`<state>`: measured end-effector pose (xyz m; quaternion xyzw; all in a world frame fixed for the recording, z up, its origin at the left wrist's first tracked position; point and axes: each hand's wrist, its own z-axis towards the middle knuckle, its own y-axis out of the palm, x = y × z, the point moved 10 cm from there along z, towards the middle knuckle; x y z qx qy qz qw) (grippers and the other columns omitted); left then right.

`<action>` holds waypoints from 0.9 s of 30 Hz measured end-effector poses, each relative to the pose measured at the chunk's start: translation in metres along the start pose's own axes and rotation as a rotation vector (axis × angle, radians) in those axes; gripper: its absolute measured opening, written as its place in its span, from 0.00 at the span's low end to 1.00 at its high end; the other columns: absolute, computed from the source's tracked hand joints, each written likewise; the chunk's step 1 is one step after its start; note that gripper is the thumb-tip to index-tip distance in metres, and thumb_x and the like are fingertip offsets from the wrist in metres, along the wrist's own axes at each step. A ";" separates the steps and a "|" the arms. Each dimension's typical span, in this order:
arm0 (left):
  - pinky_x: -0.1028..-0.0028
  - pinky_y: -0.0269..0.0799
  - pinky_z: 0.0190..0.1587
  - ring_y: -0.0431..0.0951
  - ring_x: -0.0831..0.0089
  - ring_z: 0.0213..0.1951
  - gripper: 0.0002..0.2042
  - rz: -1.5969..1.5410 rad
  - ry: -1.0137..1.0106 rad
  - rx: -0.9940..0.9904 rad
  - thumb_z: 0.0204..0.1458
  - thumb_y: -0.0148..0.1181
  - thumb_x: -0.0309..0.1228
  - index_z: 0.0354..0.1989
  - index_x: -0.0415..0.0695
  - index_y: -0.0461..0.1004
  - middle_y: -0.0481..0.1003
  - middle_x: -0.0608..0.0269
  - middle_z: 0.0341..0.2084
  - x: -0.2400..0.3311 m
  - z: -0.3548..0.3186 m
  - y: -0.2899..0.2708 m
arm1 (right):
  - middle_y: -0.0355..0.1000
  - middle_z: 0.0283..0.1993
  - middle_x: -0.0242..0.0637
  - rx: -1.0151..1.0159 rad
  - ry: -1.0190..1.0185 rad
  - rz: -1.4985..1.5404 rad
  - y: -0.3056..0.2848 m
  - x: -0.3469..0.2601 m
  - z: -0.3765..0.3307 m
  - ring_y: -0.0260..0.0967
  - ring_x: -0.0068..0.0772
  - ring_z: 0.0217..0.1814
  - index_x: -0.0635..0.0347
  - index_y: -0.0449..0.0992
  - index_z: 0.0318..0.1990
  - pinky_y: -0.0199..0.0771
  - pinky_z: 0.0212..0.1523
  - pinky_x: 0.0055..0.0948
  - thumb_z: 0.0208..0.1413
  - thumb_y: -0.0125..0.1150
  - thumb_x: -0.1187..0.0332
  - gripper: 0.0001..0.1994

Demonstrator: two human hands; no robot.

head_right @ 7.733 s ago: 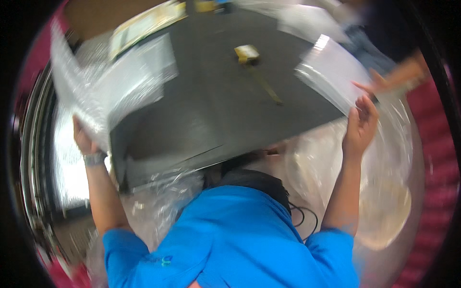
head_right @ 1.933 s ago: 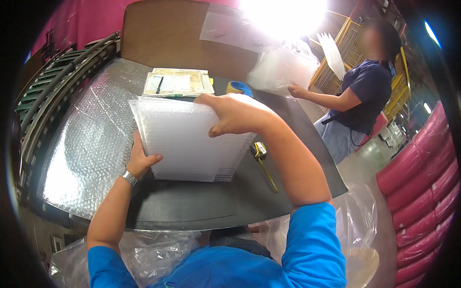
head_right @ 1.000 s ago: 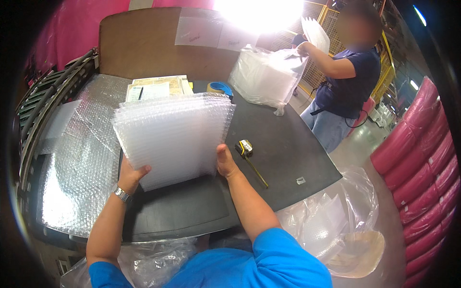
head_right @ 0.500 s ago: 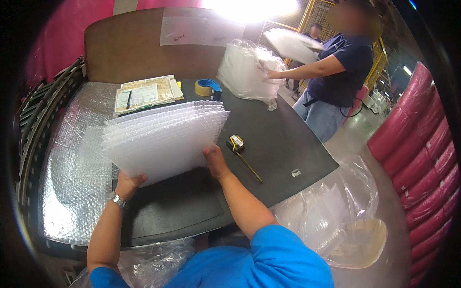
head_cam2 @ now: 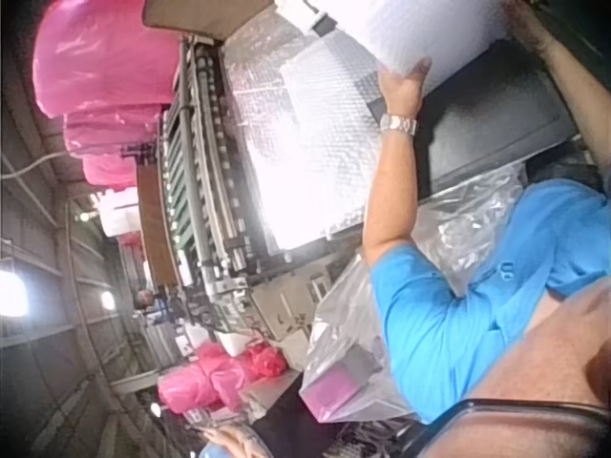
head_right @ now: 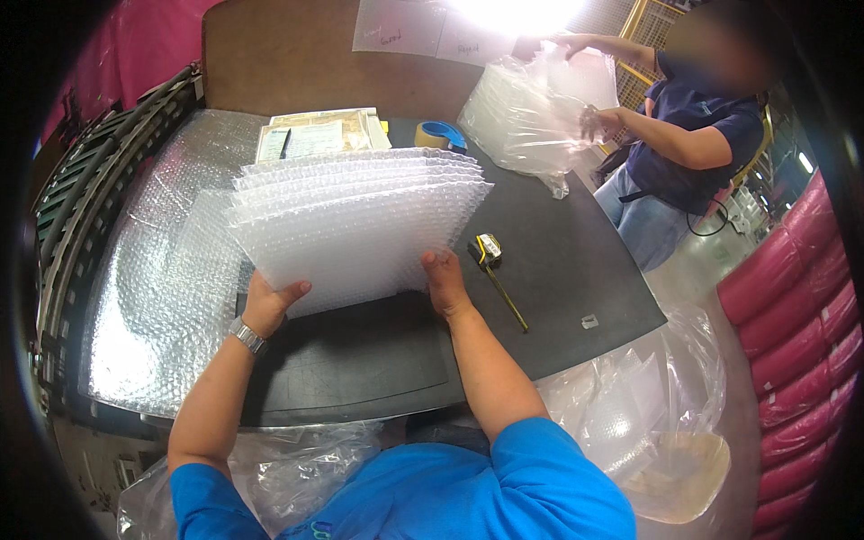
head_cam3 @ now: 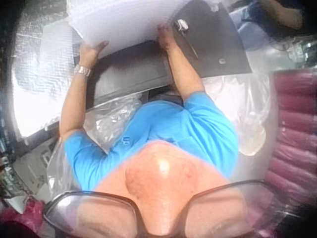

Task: The person handles sheets of bubble wrap on a table, stacking and separating them. They use a tape measure to measure the bubble wrap at several points. Another person is visible in the background handling similar materials.

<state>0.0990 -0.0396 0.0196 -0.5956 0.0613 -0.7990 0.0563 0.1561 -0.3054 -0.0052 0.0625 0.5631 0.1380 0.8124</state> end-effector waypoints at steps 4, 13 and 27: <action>0.71 0.63 0.46 0.68 0.69 0.42 0.29 -0.089 0.010 -0.016 0.35 0.67 0.34 0.46 0.39 0.61 0.69 0.57 0.39 0.004 0.001 0.004 | 0.62 0.31 0.23 0.008 0.018 -0.013 -0.006 0.004 0.001 0.55 0.18 0.36 0.58 0.68 0.32 0.56 0.40 0.23 0.43 0.58 0.44 0.24; 0.70 0.63 0.47 0.68 0.68 0.44 0.32 -0.015 -0.016 -0.024 0.34 0.68 0.35 0.48 0.40 0.59 0.68 0.56 0.41 0.000 -0.002 0.005 | 0.60 0.28 0.21 0.038 0.023 -0.047 -0.003 -0.006 0.000 0.53 0.15 0.34 0.56 0.68 0.30 0.55 0.37 0.21 0.51 0.52 0.50 0.17; 0.68 0.69 0.35 0.74 0.57 0.34 0.24 0.344 0.445 0.104 0.35 0.65 0.32 0.42 0.42 0.65 0.72 0.53 0.31 0.052 -0.023 0.014 | 0.60 0.52 0.37 -0.038 0.019 -0.014 0.001 0.011 0.004 0.57 0.28 0.52 0.66 0.59 0.52 0.56 0.52 0.26 0.55 0.47 0.63 0.20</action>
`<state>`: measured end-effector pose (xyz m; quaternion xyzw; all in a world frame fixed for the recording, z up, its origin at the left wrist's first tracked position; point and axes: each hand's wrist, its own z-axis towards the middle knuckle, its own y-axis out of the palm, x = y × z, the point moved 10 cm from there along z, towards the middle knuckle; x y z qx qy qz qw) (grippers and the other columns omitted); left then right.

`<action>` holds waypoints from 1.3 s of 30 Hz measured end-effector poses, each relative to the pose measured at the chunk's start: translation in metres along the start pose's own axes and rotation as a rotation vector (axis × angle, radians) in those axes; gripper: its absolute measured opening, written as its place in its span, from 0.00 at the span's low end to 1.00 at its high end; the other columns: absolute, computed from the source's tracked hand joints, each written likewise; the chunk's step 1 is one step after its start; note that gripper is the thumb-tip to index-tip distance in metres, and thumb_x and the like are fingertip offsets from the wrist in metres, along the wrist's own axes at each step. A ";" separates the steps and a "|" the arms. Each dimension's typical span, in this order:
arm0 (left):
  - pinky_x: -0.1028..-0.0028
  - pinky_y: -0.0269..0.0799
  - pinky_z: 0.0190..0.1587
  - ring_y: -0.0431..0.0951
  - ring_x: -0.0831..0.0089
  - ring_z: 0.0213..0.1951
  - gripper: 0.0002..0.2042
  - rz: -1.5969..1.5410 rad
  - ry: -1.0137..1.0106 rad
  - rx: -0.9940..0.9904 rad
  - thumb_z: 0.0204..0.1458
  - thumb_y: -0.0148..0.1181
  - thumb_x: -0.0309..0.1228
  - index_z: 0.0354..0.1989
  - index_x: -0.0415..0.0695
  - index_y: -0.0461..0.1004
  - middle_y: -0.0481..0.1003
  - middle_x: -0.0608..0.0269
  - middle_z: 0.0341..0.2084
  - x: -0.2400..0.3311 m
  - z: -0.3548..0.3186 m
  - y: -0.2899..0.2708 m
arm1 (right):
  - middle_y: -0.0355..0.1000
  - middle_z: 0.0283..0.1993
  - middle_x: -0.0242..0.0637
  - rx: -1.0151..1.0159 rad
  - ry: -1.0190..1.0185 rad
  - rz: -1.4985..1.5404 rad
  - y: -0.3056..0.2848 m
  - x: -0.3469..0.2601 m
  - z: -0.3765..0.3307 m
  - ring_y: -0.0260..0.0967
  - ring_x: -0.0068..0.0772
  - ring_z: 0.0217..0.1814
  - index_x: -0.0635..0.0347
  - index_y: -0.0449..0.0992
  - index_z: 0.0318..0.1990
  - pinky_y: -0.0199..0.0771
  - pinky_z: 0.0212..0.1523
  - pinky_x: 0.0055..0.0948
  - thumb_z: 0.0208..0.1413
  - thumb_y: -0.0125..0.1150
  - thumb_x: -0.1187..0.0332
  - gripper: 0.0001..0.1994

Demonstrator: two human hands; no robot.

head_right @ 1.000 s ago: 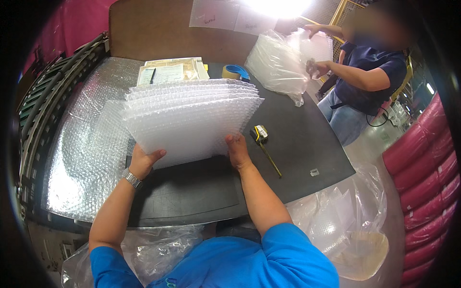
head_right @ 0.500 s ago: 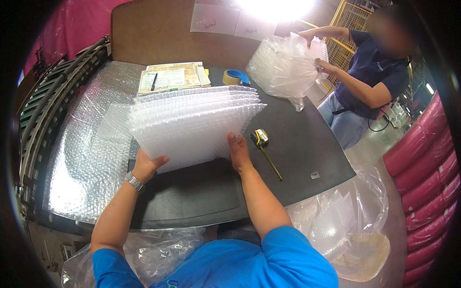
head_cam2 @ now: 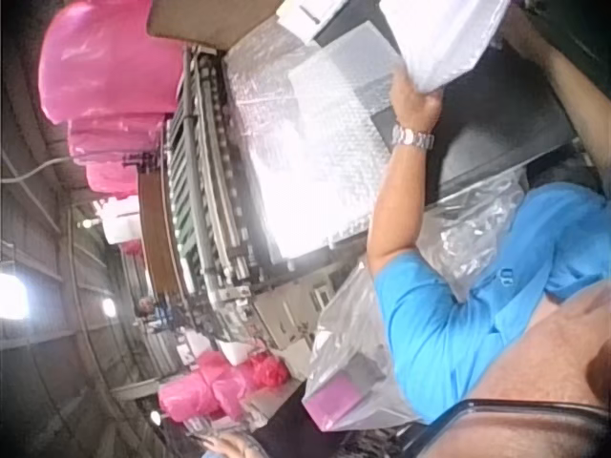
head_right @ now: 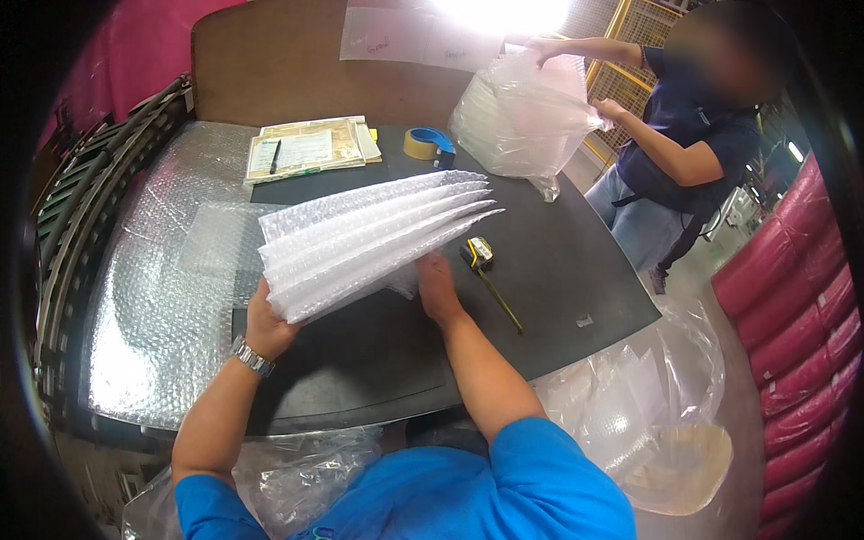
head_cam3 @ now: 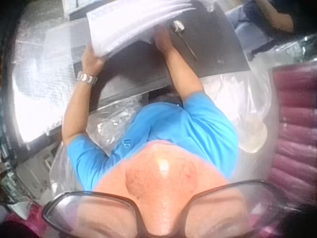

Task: The person handles sheets of bubble wrap on a table, stacking and separating them. They use a tape measure to measure the bubble wrap at several points. Another person is visible in the background handling similar materials.

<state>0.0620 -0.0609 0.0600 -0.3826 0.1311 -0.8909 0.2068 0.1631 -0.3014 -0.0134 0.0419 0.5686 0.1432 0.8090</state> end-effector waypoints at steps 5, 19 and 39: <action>0.68 0.70 0.35 0.74 0.57 0.33 0.24 0.021 0.037 -0.002 0.35 0.65 0.32 0.43 0.42 0.65 0.72 0.53 0.32 0.002 -0.001 -0.002 | 0.66 0.43 0.35 0.092 0.004 -0.087 0.015 -0.036 -0.006 0.59 0.25 0.46 0.65 0.68 0.43 0.57 0.48 0.24 0.56 0.41 0.66 0.14; 0.73 0.67 0.38 0.70 0.72 0.37 0.13 -0.794 -0.813 0.182 0.46 0.53 0.27 0.41 0.37 0.66 0.70 0.60 0.34 -0.103 -0.010 -0.014 | 0.53 0.58 0.46 -0.733 0.227 -1.594 -0.087 -0.034 0.040 0.50 0.46 0.61 0.43 0.58 0.57 0.51 0.60 0.32 0.31 0.43 0.88 0.40; 0.71 0.65 0.45 0.68 0.69 0.43 0.31 -0.588 -0.970 -0.218 0.37 0.61 0.39 0.49 0.34 0.60 0.70 0.55 0.38 -0.111 -0.028 0.018 | 0.65 0.42 0.39 -0.349 0.181 -1.280 -0.129 -0.106 -0.005 0.63 0.36 0.46 0.57 0.67 0.48 0.60 0.48 0.28 0.37 0.55 0.66 0.24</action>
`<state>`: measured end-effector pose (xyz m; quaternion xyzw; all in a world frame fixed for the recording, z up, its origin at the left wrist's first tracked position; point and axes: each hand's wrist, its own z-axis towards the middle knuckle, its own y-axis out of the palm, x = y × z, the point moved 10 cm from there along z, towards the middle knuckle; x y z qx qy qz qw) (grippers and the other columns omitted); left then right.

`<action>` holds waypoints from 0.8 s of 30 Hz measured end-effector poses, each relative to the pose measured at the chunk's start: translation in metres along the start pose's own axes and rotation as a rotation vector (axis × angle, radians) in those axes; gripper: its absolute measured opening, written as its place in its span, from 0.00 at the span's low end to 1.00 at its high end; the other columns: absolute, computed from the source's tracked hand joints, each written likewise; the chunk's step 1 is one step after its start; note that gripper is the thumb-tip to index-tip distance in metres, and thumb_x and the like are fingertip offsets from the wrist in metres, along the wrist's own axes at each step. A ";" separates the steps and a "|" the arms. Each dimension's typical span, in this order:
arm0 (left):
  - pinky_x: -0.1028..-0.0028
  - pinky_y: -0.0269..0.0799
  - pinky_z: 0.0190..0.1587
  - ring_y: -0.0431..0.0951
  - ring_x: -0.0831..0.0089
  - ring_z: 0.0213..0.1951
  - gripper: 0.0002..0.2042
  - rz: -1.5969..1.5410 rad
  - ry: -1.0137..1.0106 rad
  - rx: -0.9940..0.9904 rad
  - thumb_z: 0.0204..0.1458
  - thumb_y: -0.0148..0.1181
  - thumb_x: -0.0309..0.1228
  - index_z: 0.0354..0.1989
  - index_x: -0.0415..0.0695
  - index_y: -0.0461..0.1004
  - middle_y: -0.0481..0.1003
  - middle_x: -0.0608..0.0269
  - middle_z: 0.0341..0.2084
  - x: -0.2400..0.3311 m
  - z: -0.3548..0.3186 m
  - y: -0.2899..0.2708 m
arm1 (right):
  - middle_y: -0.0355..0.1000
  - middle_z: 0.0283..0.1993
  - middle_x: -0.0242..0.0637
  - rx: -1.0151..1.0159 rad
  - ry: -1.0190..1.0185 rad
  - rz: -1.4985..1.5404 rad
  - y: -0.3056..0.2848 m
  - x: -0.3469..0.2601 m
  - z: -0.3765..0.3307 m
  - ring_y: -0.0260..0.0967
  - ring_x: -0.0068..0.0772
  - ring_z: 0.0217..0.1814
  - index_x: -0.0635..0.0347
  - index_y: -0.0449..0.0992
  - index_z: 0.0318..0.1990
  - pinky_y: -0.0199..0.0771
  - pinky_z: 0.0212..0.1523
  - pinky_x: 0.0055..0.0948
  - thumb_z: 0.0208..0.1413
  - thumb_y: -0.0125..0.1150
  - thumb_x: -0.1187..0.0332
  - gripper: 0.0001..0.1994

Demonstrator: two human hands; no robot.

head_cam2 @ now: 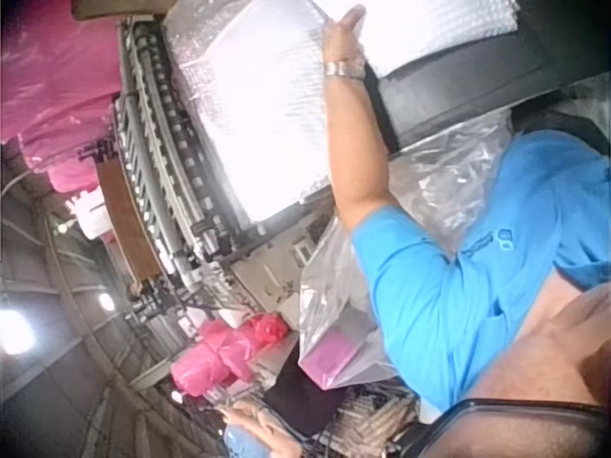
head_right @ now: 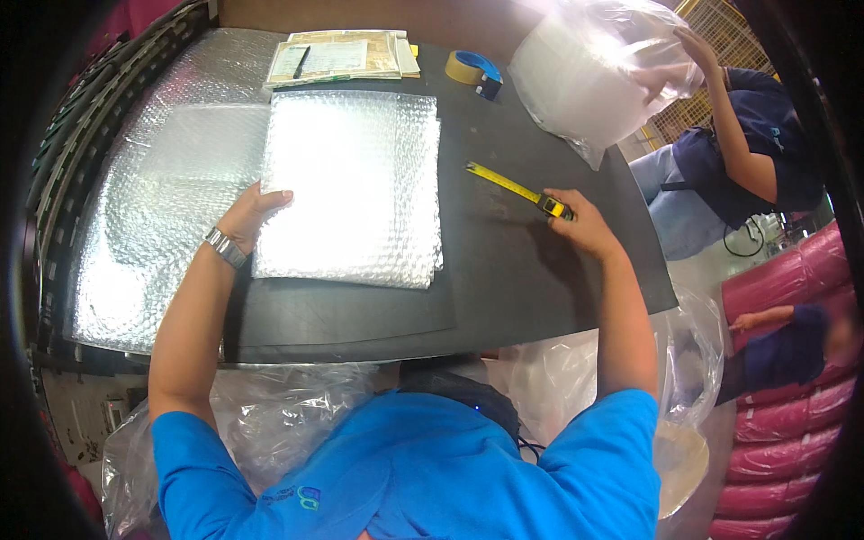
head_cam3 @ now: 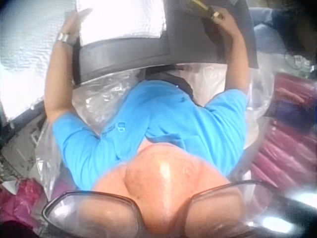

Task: The person handles sheets of bubble wrap on a table, stacking and separating them. They use a tape measure to measure the bubble wrap at several points. Another person is visible in the background handling similar materials.

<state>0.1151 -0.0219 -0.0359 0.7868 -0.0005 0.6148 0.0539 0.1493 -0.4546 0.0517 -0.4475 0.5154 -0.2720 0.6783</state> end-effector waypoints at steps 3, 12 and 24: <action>0.72 0.65 0.45 0.69 0.71 0.41 0.32 0.032 -0.013 -0.047 0.36 0.62 0.38 0.50 0.35 0.59 0.70 0.57 0.37 -0.003 0.000 0.001 | 0.67 0.40 0.38 -0.081 0.017 0.057 -0.003 -0.044 0.010 0.64 0.34 0.44 0.58 0.68 0.45 0.61 0.46 0.28 0.38 0.55 0.67 0.21; 0.71 0.67 0.43 0.70 0.71 0.40 0.33 0.038 -0.025 -0.043 0.35 0.63 0.38 0.50 0.34 0.59 0.70 0.57 0.36 -0.014 0.006 -0.003 | 0.67 0.38 0.41 -0.018 -0.189 -0.112 -0.003 -0.093 0.027 0.64 0.39 0.41 0.59 0.69 0.41 0.62 0.44 0.30 0.39 0.55 0.67 0.18; 0.70 0.66 0.43 0.69 0.69 0.40 0.32 0.077 0.008 -0.109 0.34 0.63 0.40 0.48 0.35 0.62 0.70 0.57 0.36 -0.001 -0.001 0.010 | 0.66 0.38 0.42 -0.008 -0.202 -0.111 0.001 -0.087 0.025 0.64 0.39 0.41 0.58 0.69 0.42 0.63 0.43 0.31 0.40 0.55 0.67 0.18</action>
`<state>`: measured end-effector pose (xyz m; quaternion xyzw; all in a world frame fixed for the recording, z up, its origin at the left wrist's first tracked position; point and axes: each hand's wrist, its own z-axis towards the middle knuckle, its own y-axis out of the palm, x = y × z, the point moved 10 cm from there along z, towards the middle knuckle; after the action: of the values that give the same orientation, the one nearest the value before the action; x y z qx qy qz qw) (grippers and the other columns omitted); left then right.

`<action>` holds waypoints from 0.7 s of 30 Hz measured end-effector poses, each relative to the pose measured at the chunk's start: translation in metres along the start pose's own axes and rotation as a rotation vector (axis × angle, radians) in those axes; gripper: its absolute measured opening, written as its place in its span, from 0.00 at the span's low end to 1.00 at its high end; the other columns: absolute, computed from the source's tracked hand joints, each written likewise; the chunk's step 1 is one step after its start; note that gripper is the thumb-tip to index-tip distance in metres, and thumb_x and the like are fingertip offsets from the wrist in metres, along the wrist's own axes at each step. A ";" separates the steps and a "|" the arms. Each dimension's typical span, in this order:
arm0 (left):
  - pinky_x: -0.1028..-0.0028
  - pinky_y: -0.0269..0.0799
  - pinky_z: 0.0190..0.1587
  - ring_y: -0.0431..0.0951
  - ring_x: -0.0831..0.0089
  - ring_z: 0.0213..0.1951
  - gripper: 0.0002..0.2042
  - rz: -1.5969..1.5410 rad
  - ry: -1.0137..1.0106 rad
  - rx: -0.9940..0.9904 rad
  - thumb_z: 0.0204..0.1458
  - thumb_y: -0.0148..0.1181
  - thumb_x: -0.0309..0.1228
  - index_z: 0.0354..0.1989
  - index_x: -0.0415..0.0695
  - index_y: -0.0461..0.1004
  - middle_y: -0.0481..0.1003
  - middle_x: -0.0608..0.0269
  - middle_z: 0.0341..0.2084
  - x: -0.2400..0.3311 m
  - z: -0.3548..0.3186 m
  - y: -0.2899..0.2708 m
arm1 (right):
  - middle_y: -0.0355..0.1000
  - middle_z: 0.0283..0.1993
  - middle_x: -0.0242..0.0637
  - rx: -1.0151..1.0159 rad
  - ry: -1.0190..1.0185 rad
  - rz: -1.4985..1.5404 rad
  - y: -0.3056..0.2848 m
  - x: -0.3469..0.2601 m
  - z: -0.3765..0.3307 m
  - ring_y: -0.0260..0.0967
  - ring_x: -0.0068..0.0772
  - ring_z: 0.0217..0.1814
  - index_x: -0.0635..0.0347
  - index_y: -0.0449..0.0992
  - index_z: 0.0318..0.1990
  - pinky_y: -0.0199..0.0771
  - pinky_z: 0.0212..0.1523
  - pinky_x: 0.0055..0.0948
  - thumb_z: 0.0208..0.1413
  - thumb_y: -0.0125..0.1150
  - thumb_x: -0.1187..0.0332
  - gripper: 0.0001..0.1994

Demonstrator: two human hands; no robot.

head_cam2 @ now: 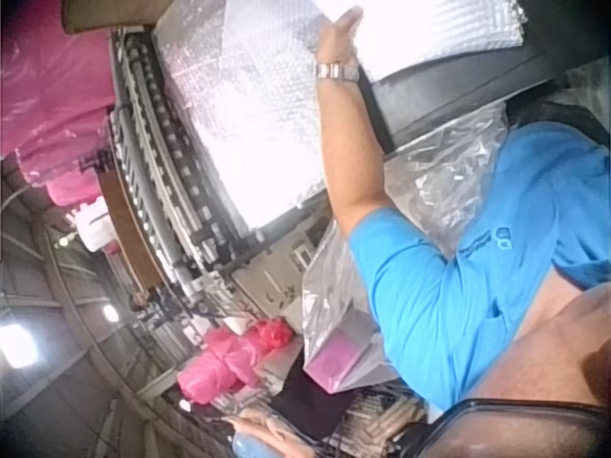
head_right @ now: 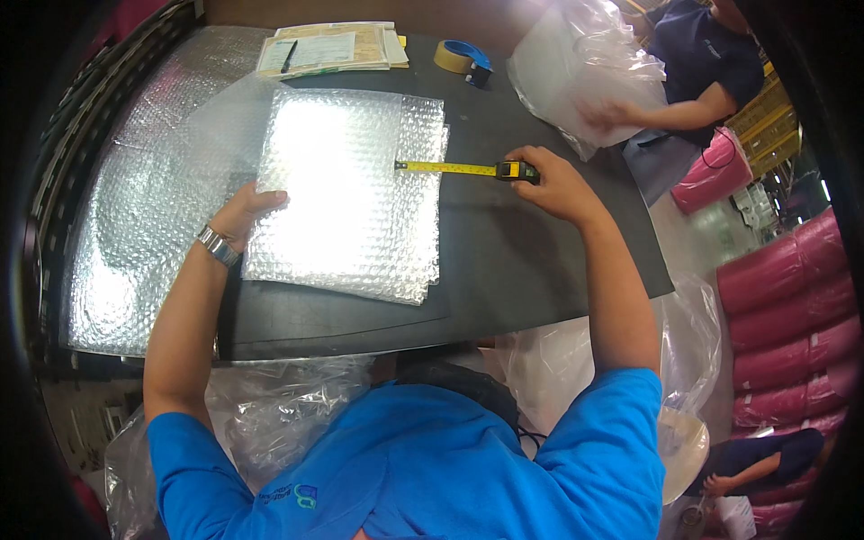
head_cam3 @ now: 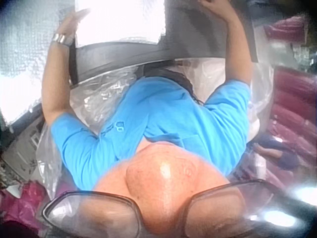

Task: The person handles sheets of bubble wrap on a table, stacking and separating them. They use a tape measure to measure the bubble wrap at several points. Another person is visible in the background handling similar materials.

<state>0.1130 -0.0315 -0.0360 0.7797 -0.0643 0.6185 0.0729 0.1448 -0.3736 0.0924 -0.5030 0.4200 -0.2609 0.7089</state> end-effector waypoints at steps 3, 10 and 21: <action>0.70 0.66 0.43 0.69 0.70 0.40 0.32 -0.031 -0.003 -0.018 0.34 0.63 0.40 0.49 0.36 0.62 0.70 0.57 0.36 -0.006 0.004 -0.004 | 0.66 0.38 0.42 0.011 -0.006 -0.006 0.000 -0.001 0.001 0.64 0.39 0.41 0.58 0.68 0.42 0.63 0.43 0.31 0.40 0.55 0.67 0.18; 0.69 0.68 0.42 0.70 0.69 0.40 0.34 -0.059 -0.006 0.002 0.33 0.64 0.39 0.50 0.36 0.60 0.70 0.55 0.37 0.000 0.000 0.001 | 0.66 0.41 0.40 -0.024 0.062 -0.017 0.005 0.006 -0.002 0.63 0.36 0.46 0.62 0.67 0.43 0.60 0.48 0.28 0.39 0.55 0.67 0.19; 0.68 0.67 0.43 0.70 0.68 0.41 0.36 -0.042 -0.017 -0.013 0.31 0.65 0.42 0.50 0.36 0.60 0.70 0.55 0.37 -0.006 0.004 -0.001 | 0.66 0.40 0.39 -0.016 0.098 0.008 0.008 0.009 -0.005 0.63 0.33 0.44 0.62 0.67 0.43 0.61 0.46 0.28 0.40 0.55 0.68 0.19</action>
<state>0.1156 -0.0308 -0.0429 0.7857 -0.0527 0.6097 0.0905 0.1442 -0.3803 0.0814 -0.4936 0.4582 -0.2788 0.6846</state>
